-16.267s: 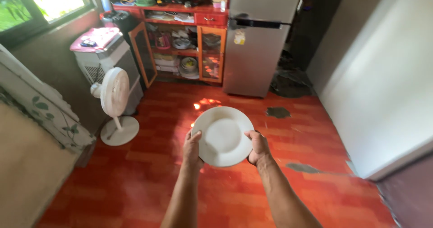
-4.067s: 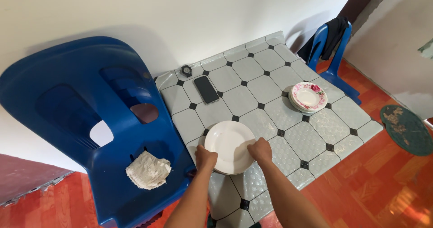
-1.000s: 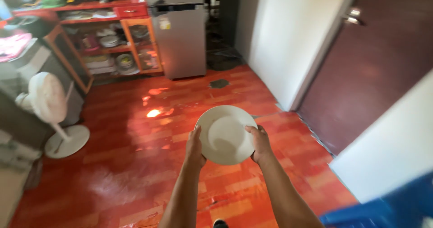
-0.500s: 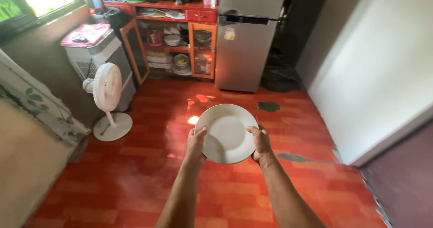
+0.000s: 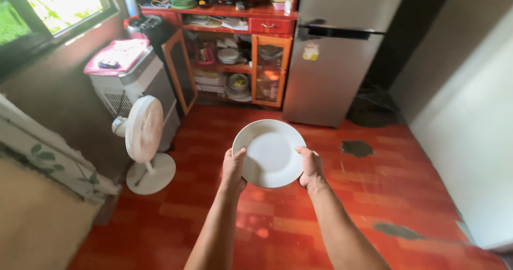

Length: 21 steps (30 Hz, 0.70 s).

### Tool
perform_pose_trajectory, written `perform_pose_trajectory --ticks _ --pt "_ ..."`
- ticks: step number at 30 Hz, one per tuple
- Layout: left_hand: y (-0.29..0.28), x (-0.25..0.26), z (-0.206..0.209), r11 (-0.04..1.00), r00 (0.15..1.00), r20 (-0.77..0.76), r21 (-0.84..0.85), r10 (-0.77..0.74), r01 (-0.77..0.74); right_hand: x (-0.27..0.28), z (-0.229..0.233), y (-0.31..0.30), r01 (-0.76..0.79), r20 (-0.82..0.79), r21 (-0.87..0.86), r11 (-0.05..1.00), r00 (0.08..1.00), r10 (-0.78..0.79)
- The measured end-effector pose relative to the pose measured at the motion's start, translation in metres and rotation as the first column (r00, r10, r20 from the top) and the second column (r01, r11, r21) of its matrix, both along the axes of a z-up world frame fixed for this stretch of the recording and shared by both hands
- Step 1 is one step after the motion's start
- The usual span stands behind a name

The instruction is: The person repeatedly picks up plates and bowls from a tiled table and places them into a wooden cabinet. The person handles white plates and patterned bowls one at a time, stacking them inside the cabinet.

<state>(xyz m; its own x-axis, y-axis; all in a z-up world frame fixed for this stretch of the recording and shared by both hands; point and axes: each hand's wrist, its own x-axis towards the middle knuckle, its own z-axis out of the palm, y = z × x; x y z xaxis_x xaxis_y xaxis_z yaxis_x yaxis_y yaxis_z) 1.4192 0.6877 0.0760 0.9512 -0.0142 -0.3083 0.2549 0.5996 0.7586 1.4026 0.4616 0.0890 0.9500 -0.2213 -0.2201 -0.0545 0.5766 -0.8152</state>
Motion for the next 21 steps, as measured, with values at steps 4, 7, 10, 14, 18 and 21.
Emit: perform_pose_trajectory --ticks 4,7,10,14,18,21 --pt "0.017 0.098 -0.021 0.999 0.994 0.098 -0.016 0.046 -0.045 0.103 -0.012 0.018 0.037 -0.023 -0.011 0.999 0.999 -0.037" --pt "0.026 0.164 -0.027 0.994 0.995 0.029 -0.056 0.097 -0.095 0.194 -0.047 0.024 0.051 -0.046 -0.077 0.996 0.997 -0.055" --pt "0.029 0.246 -0.049 0.989 0.989 0.043 -0.051 0.143 -0.141 0.293 -0.079 0.023 0.047 0.02 -0.112 0.993 0.999 -0.045" --pt "0.051 0.333 -0.04 0.974 0.973 0.065 -0.037 0.224 -0.222 0.383 -0.065 0.051 -0.017 -0.012 -0.186 0.982 1.0 0.015" --pt "0.073 0.409 -0.019 0.966 0.966 -0.023 -0.006 0.257 -0.257 0.449 -0.03 0.08 -0.142 0.009 -0.306 0.941 0.988 0.152" --pt "0.093 0.483 -0.037 0.963 0.965 0.016 -0.077 0.261 -0.259 0.514 -0.041 0.097 -0.159 -0.02 -0.303 0.939 0.987 0.161"
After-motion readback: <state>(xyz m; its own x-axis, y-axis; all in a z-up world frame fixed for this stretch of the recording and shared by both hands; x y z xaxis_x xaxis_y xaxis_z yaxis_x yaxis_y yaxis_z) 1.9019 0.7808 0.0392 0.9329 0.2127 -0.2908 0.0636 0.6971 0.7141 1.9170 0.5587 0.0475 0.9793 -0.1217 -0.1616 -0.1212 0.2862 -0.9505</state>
